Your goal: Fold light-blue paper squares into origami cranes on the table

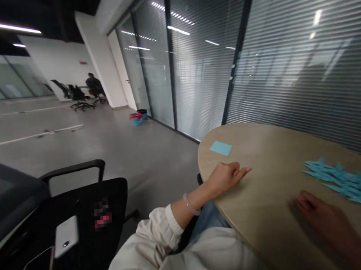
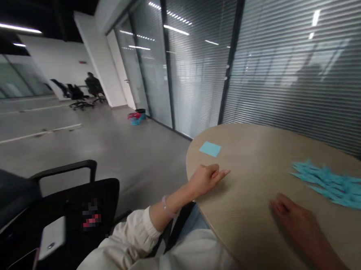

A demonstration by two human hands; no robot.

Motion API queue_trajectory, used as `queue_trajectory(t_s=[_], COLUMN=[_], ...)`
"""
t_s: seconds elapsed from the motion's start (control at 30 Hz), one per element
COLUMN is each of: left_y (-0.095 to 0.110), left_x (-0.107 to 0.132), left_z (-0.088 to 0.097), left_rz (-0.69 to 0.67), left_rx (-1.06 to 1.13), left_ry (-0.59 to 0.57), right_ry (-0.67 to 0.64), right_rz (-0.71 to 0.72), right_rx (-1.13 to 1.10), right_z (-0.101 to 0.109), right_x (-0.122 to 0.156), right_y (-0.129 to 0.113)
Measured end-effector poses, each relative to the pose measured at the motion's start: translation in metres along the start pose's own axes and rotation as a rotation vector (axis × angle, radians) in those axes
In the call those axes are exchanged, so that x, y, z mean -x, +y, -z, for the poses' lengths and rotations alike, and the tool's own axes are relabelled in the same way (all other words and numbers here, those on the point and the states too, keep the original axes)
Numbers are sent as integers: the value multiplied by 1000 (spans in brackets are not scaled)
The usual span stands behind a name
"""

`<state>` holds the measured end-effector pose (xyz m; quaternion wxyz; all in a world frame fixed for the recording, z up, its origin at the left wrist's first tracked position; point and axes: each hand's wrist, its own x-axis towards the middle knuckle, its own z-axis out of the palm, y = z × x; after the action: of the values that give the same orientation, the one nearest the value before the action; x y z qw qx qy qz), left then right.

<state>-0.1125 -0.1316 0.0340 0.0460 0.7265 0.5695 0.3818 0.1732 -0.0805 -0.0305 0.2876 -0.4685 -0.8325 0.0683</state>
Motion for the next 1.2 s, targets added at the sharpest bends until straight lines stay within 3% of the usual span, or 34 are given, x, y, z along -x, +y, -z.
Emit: queue_trajectory(t_s=[0.13,0.3,0.4,0.5,0.57,0.73,1.2], left_y=[31,51,52,44,35,13,-13], left_x=[-29,-56,-65,-68,-68,-69,-74], left_z=[-38,-76,-96,-115,-125,-136,-147], left_rz=[-87,-183,-247,-355,-352,-300,-183], left_rx=[-200,-352,-378,-395,-427,-477,-425], left_ry=[-209,-323,-347,-320,-296,-372,-478], right_ry=[83,-9,-22,-114,-184,-282,-313], right_rz=[-56,-98,-20,-127,-209,-321,-323], right_rx=[95,35,51,184,278,341,320], right_z=[17,22,15,4,-3,-13,-26], right_x=[-9,-14,-17,-24,-28,-37,-48], right_y=[-2,8,20,30,33,26,7])
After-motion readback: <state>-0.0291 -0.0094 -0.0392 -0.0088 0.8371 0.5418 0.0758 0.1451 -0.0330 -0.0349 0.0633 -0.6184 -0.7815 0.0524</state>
